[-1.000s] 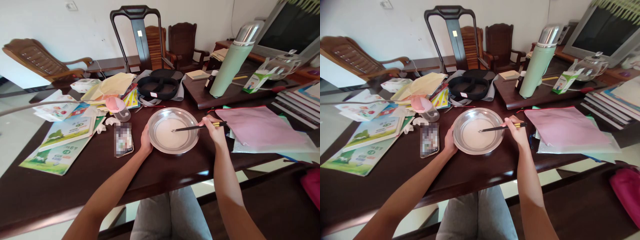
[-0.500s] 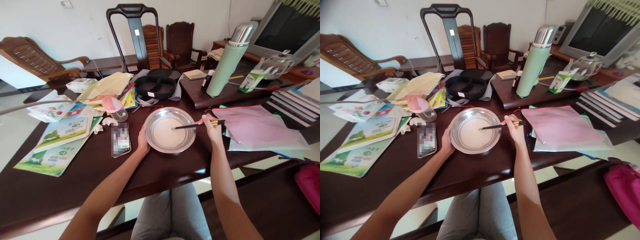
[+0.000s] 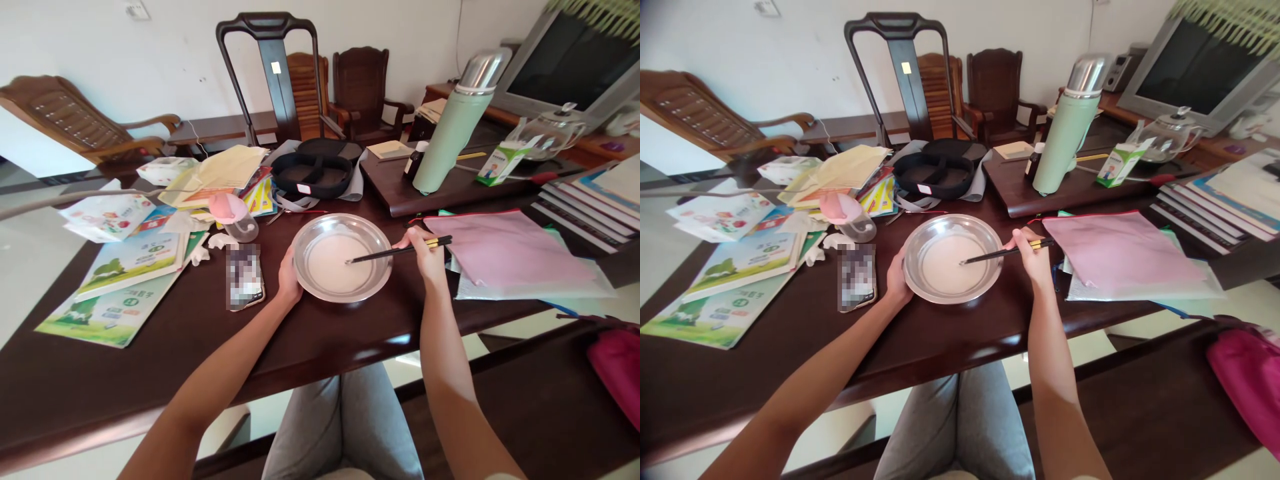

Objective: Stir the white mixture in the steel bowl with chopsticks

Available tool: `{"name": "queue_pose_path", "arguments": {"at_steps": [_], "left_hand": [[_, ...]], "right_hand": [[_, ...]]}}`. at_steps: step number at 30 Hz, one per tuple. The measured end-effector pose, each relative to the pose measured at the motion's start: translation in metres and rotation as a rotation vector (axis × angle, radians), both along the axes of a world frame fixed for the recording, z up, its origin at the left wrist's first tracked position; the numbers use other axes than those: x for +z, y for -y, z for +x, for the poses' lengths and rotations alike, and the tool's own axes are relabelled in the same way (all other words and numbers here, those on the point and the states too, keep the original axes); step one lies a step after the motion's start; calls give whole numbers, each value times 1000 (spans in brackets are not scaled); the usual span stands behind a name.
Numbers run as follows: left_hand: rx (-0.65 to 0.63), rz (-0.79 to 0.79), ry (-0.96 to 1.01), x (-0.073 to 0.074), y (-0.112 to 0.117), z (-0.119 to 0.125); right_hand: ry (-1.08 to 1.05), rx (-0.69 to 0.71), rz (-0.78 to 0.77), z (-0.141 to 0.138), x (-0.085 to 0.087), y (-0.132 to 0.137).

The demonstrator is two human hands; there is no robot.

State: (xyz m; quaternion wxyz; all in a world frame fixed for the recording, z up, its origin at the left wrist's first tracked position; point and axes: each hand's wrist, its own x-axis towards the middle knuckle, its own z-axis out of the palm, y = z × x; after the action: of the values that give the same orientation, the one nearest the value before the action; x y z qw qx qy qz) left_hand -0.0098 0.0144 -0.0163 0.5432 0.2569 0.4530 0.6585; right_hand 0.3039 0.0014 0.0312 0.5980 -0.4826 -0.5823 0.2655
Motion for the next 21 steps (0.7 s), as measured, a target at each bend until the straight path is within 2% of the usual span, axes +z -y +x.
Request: {"name": "queue_pose_path", "arguments": {"at_steps": [4, 6, 8, 10, 12, 14, 16, 21], "left_hand": [[13, -18, -5, 1, 0, 1], [23, -20, -9, 1, 0, 2], [30, -14, -14, 1, 0, 3], [25, -7, -19, 1, 0, 3], [12, -8, -20, 1, 0, 3], [17, -10, -27, 2, 0, 3], [21, -8, -35, 2, 0, 3], [19, 3, -17, 4, 0, 4]], "right_hand": [[93, 260, -24, -6, 7, 4], [142, 317, -21, -11, 9, 3], [165, 262, -13, -12, 8, 1], [152, 144, -11, -8, 5, -1], [87, 33, -5, -2, 3, -1], [7, -20, 2, 3, 3, 1], [-15, 20, -3, 3, 4, 3], [126, 275, -70, -11, 8, 3]]}}
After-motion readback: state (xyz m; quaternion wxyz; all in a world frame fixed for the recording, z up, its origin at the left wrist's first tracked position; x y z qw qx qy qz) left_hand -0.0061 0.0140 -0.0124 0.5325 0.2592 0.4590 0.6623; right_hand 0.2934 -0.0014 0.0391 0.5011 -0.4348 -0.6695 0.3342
